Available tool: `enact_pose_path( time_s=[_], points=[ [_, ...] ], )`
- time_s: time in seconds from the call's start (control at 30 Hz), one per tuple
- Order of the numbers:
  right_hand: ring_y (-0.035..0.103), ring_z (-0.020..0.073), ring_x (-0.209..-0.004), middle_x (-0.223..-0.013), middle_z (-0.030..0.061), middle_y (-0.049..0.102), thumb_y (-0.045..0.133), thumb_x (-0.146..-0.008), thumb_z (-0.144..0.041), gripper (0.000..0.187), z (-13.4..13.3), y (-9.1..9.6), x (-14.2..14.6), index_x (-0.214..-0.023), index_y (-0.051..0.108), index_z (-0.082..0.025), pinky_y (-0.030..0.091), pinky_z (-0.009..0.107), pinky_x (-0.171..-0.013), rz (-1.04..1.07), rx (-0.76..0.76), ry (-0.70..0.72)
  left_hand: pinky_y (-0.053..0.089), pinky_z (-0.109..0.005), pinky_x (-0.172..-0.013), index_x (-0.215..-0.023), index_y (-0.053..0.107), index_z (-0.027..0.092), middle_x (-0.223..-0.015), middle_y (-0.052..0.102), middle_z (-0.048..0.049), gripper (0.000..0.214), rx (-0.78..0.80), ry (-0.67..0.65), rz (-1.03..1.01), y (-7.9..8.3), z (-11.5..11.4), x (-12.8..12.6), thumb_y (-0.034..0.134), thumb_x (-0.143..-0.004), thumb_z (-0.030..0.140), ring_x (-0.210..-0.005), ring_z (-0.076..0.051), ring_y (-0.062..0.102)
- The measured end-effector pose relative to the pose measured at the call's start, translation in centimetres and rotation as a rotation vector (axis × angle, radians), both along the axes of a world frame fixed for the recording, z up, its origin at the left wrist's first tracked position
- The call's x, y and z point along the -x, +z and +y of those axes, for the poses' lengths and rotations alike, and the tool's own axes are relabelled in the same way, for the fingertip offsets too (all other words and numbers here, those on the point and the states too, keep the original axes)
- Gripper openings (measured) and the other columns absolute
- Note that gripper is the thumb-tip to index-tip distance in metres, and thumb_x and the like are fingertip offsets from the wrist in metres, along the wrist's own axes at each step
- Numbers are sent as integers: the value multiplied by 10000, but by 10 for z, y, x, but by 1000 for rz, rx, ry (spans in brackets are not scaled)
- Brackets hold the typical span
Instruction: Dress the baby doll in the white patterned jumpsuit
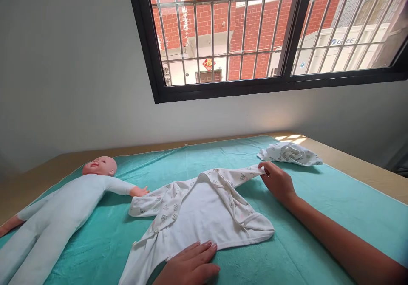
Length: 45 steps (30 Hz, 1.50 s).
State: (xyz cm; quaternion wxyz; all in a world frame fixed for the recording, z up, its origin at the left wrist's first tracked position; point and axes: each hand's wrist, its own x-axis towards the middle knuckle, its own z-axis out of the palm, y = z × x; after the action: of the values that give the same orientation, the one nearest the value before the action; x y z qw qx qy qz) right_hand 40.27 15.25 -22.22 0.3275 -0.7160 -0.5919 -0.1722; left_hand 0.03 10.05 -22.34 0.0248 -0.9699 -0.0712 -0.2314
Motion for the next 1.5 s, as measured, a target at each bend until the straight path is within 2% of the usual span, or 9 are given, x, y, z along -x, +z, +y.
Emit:
enact_pose_path(
  time_s=[0.2,0.37,0.47,0.63,0.8,1.0,1.27,1.4,1.5],
  points=[
    [596,192,-588,-680,15,675,430,-772,-254,448,4,-3,-4,-1158,657,-260,437,296,-588,471,172,112,480,-227,-1005,-1107,604,197,-1250,668,-42,253,-12,-14,-61,0,-2,0,415,-1002,328,-1201,-147,594],
    [655,232,-836,-1135,46,696,471,-614,-224,459,10,-3,-15,-991,733,-218,520,305,-646,869,153,327,570,-259,-872,-1126,600,175,-1103,725,-81,228,-116,136,-121,2,-2,1,466,-958,250,-1030,-181,683],
    [630,289,-1040,-1259,33,647,558,-615,-221,519,10,-1,-19,-1112,705,-246,533,367,-823,955,188,408,562,-297,-675,-1024,612,163,-904,716,-73,208,-168,248,-187,0,-2,0,429,-925,148,-794,-196,677],
    [466,310,-1310,-1451,22,491,669,-764,-382,586,11,-2,-22,-1334,561,-301,388,438,-1085,951,258,519,416,-294,-550,-894,590,170,-742,609,-39,226,-249,362,-148,-11,-5,2,407,-868,41,-634,-186,556],
    [318,311,-1409,-1526,61,369,636,-803,-534,552,17,-12,-14,-1294,585,-286,296,468,-1143,621,195,441,373,-296,-582,-880,559,185,-768,578,-36,218,-188,406,-88,-14,-7,5,404,-861,32,-661,-187,515],
    [540,291,-1185,-1270,98,594,580,-834,-566,389,17,-19,-3,-1031,668,-242,422,446,-1021,278,102,330,368,-304,-583,-892,552,197,-786,574,-35,191,-146,391,-56,-18,-2,6,438,-849,51,-678,-199,508],
    [648,261,-818,-893,76,718,657,-668,-612,474,31,-8,-25,-901,676,-199,454,328,-691,579,308,41,366,-308,-572,-897,557,196,-780,576,-32,194,-173,386,-63,-20,-1,5,434,-851,54,-668,-196,509],
    [585,223,-606,-583,40,644,783,-502,-569,415,47,7,-30,-588,630,-193,373,296,-551,669,367,78,355,-307,-582,-858,556,197,-757,572,-31,213,-194,421,-89,-25,0,3,405,-861,46,-662,-190,510],
    [570,189,-609,-603,18,644,770,-551,-578,417,49,10,-27,-624,633,-191,373,276,-552,780,307,159,346,-305,-583,-840,554,201,-741,571,-27,232,-228,435,-110,-30,2,2,385,-868,44,-652,-187,509]
  ],
)
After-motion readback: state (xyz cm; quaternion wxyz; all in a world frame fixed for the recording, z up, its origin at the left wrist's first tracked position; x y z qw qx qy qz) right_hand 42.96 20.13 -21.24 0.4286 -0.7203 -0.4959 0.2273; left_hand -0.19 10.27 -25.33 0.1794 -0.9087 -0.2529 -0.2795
